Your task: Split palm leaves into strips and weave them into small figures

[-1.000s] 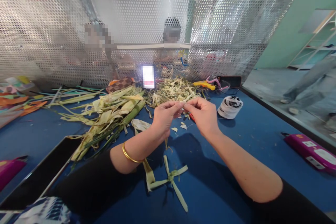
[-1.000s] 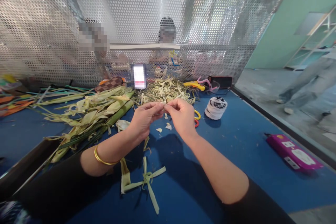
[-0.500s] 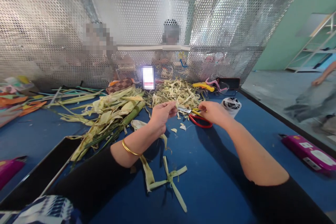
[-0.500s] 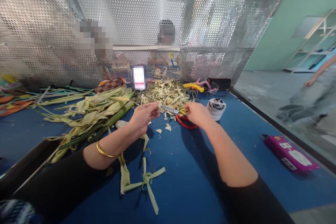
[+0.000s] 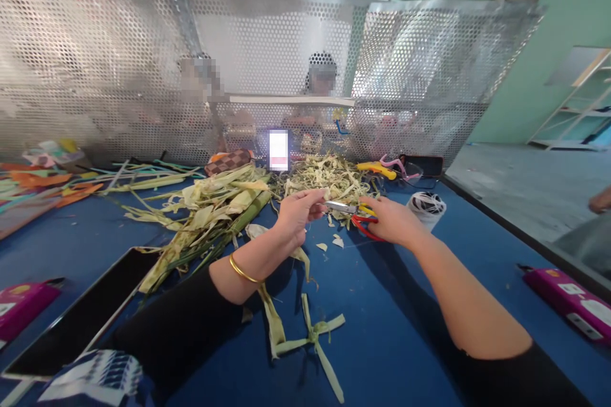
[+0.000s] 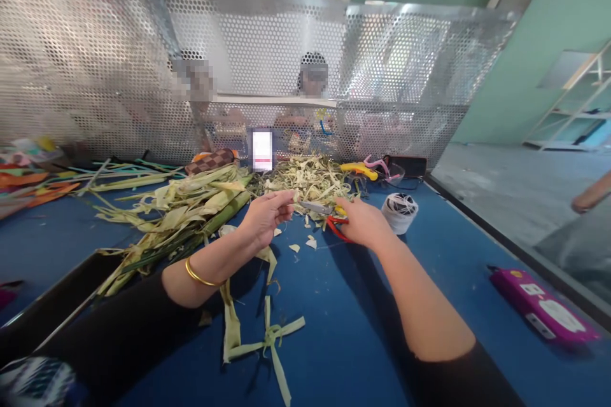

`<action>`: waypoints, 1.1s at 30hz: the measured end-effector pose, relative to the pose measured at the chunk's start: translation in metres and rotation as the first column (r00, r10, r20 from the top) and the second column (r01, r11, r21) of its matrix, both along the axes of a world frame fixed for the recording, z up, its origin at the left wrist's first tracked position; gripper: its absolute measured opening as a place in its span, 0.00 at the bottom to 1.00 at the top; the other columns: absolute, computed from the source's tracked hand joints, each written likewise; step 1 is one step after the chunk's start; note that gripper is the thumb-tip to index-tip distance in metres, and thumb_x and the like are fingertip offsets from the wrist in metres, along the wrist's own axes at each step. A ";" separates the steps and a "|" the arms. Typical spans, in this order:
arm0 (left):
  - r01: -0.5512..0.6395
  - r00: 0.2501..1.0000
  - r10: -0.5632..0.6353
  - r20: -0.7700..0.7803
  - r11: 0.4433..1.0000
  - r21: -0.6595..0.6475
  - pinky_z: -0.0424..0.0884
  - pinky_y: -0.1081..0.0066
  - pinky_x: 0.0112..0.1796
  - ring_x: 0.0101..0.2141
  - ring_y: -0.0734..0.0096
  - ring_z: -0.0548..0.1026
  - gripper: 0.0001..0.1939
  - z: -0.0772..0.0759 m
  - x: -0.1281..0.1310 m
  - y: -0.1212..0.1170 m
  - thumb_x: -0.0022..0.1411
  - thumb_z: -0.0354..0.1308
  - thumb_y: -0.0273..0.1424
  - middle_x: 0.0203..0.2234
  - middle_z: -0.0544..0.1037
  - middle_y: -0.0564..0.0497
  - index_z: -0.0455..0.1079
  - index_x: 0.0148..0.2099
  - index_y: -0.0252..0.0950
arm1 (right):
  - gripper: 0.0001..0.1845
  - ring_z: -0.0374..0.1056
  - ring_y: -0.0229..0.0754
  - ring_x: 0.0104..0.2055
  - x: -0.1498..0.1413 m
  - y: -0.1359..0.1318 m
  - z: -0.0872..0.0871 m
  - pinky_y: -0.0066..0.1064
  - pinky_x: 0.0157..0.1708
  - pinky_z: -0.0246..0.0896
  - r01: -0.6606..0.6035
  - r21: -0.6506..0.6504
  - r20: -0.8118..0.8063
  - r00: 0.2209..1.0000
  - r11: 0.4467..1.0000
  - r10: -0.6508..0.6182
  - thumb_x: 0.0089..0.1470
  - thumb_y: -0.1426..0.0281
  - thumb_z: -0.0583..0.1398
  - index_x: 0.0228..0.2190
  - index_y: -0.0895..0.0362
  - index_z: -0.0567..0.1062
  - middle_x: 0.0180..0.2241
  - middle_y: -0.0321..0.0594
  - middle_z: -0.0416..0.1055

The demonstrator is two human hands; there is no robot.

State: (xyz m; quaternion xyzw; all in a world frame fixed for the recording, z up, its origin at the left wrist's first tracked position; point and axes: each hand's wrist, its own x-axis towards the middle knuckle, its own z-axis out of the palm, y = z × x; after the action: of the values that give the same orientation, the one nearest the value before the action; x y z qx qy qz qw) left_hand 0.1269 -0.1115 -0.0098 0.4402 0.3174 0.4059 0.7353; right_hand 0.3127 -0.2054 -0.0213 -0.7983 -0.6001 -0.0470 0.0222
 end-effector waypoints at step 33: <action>-0.128 0.949 0.146 0.281 0.988 -0.082 0.69 0.78 0.29 0.22 0.81 0.71 0.05 0.008 -0.003 0.014 0.57 0.57 0.22 0.20 0.72 0.53 0.71 0.29 0.31 | 0.25 0.68 0.44 0.31 -0.066 -0.005 0.018 0.33 0.31 0.62 -0.008 0.427 -0.517 0.818 0.904 0.252 0.43 0.60 0.62 0.44 0.54 0.69 0.31 0.38 0.73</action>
State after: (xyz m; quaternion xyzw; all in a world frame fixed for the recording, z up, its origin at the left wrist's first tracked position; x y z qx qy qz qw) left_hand 0.1238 -0.0977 -0.0016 0.3306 0.2502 0.5053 0.7568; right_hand 0.2470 -0.2103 -0.0030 -0.7102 -0.5979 0.0671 0.3656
